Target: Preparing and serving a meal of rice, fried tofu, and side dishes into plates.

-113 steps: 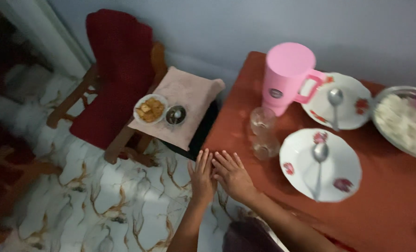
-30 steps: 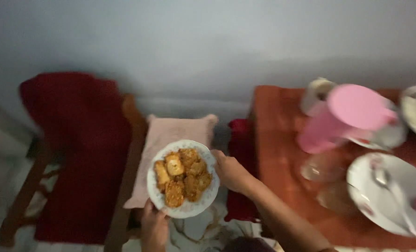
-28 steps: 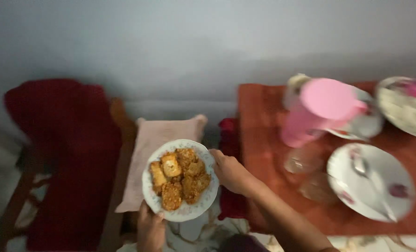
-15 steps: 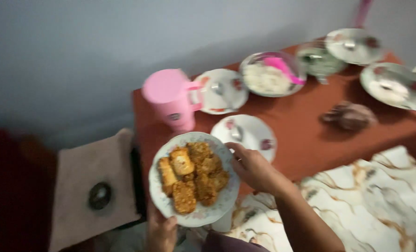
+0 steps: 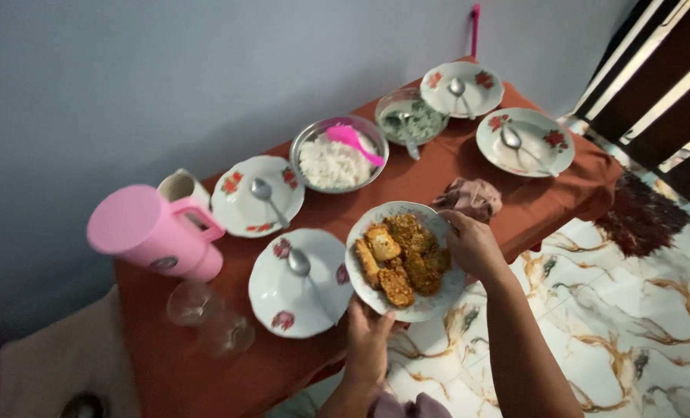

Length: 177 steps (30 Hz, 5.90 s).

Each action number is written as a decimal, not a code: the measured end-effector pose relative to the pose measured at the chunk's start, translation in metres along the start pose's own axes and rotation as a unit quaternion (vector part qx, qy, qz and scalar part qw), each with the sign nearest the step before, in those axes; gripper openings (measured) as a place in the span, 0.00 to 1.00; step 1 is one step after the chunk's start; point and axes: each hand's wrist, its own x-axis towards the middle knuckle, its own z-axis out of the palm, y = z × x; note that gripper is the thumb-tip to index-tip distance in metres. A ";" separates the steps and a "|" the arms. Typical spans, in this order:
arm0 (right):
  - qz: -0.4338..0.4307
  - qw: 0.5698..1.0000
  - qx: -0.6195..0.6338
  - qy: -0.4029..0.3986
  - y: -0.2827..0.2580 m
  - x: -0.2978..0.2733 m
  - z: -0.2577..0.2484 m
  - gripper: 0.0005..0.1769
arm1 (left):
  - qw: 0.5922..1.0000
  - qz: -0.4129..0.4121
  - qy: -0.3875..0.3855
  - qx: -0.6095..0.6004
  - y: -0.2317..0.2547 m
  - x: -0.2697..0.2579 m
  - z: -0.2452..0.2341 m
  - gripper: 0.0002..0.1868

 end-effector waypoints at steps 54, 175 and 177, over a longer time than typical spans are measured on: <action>-0.298 0.939 -0.066 -0.157 0.129 0.176 0.050 0.19 | 0.971 0.022 0.216 0.105 -0.063 0.114 0.044 0.34; -0.212 0.962 -0.120 -0.124 0.126 0.161 0.005 0.28 | 0.960 0.106 0.255 0.056 -0.062 0.123 0.055 0.35; -0.224 0.949 -0.169 -0.141 0.132 0.162 0.011 0.13 | 0.957 0.124 0.256 0.062 -0.053 0.121 0.063 0.35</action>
